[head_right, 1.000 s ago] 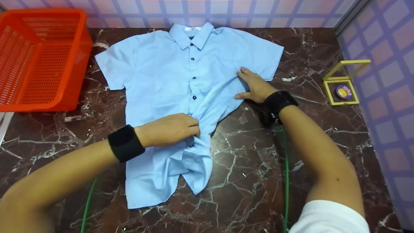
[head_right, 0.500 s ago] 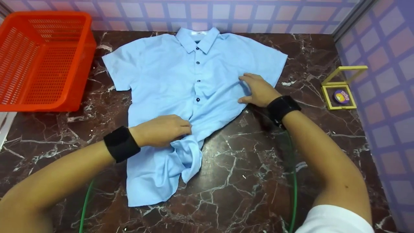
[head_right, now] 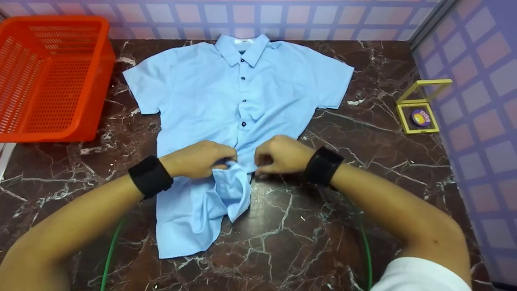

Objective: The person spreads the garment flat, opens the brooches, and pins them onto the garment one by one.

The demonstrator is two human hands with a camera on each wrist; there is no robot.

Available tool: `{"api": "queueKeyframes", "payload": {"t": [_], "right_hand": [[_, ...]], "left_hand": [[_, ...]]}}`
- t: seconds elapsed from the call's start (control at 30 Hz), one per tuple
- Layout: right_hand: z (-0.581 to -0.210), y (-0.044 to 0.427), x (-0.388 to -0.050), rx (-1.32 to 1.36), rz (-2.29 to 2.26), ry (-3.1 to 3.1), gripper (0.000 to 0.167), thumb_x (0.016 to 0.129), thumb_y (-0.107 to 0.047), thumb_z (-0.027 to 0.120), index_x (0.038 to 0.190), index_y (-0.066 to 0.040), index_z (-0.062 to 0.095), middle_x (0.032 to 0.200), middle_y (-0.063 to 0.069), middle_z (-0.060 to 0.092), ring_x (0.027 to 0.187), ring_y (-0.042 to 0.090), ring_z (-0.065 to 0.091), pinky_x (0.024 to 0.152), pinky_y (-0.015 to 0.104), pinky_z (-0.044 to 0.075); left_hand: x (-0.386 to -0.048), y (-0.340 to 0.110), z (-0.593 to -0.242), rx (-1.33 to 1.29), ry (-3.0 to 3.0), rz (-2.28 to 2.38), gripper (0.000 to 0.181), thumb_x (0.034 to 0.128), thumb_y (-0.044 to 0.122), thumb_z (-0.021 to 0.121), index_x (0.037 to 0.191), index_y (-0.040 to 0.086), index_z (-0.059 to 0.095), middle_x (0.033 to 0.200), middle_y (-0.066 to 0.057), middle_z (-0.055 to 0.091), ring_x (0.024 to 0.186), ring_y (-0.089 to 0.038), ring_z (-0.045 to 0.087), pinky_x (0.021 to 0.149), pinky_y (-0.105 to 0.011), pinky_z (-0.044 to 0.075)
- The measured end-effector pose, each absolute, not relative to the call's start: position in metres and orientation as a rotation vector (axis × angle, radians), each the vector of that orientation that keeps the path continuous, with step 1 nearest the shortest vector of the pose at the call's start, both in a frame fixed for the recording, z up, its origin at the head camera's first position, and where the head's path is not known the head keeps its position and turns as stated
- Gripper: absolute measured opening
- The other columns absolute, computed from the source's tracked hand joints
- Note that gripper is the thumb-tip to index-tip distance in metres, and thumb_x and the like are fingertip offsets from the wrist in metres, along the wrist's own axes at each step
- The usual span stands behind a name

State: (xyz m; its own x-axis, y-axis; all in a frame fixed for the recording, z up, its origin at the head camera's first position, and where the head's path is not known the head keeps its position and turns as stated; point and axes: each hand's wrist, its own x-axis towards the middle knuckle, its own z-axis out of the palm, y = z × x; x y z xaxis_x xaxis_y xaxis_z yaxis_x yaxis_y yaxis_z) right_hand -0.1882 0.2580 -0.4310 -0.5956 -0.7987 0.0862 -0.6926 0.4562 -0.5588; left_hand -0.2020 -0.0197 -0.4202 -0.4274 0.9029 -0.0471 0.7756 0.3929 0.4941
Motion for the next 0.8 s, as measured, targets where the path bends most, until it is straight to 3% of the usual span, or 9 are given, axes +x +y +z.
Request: {"api": "queueKeyframes", "payload": {"t": [0.2, 0.37, 0.57, 0.67, 0.73, 0.8], "right_hand": [[-0.441, 0.247, -0.166, -1.378, -0.893, 2.593, 0.026, 0.077, -0.035, 0.087, 0.08, -0.019, 0.067, 0.068, -0.013, 0.064, 0.057, 0.002, 0.055, 0.054, 0.022, 0.047], [-0.447, 0.232, -0.144, -1.52, -0.861, 2.686, 0.041, 0.078, -0.045, 0.084, 0.092, -0.011, 0.066, 0.076, -0.005, 0.064, 0.06, 0.007, 0.055, 0.054, 0.024, 0.049], [-0.448, 0.226, -0.13, -1.594, -0.912, 2.618, 0.017, 0.084, -0.016, 0.075, 0.097, -0.007, 0.068, 0.085, -0.001, 0.063, 0.07, 0.012, 0.06, 0.066, 0.028, 0.055], [-0.444, 0.232, -0.129, -1.557, -0.958, 2.486, 0.011, 0.083, -0.01, 0.072, 0.092, -0.01, 0.067, 0.083, -0.003, 0.062, 0.071, 0.01, 0.059, 0.066, 0.023, 0.052], [-0.441, 0.238, -0.127, -1.521, -0.967, 2.403, 0.01, 0.082, -0.01, 0.072, 0.089, -0.013, 0.066, 0.079, -0.004, 0.061, 0.067, 0.009, 0.058, 0.061, 0.019, 0.049], [-0.438, 0.245, -0.124, -1.484, -0.951, 2.349, 0.01, 0.081, -0.01, 0.073, 0.087, -0.014, 0.065, 0.075, -0.005, 0.06, 0.065, 0.008, 0.057, 0.058, 0.016, 0.045]], "left_hand": [[-0.207, -0.024, -0.423, 1.345, 2.294, 0.716, 0.008, 0.1026, 0.016, 0.057, 0.099, 0.011, 0.052, 0.081, 0.001, 0.05, 0.077, -0.02, 0.054, 0.076, -0.035, 0.045], [-0.208, -0.027, -0.423, 1.329, 2.264, 0.695, 0.007, 0.1031, 0.011, 0.053, 0.099, 0.008, 0.049, 0.079, 0.0, 0.044, 0.076, -0.022, 0.052, 0.075, -0.034, 0.042], [-0.206, -0.028, -0.424, 1.36, 2.278, 0.645, 0.007, 0.1, 0.014, 0.059, 0.097, 0.011, 0.053, 0.084, 0.0, 0.052, 0.083, -0.021, 0.056, 0.081, -0.037, 0.046], [-0.205, -0.029, -0.427, 1.37, 2.288, 0.661, 0.013, 0.0937, 0.012, 0.067, 0.1, 0.013, 0.056, 0.097, 0.0, 0.059, 0.093, -0.019, 0.059, 0.088, -0.034, 0.047], [-0.204, -0.029, -0.429, 1.384, 2.304, 0.664, 0.027, 0.0877, 0.012, 0.075, 0.108, 0.013, 0.059, 0.119, -0.003, 0.06, 0.107, -0.019, 0.06, 0.097, -0.032, 0.046], [-0.203, -0.028, -0.431, 1.407, 2.328, 0.65, 0.047, 0.0828, 0.013, 0.081, 0.124, 0.012, 0.058, 0.144, -0.009, 0.049, 0.127, -0.023, 0.052, 0.107, -0.033, 0.042]]}}
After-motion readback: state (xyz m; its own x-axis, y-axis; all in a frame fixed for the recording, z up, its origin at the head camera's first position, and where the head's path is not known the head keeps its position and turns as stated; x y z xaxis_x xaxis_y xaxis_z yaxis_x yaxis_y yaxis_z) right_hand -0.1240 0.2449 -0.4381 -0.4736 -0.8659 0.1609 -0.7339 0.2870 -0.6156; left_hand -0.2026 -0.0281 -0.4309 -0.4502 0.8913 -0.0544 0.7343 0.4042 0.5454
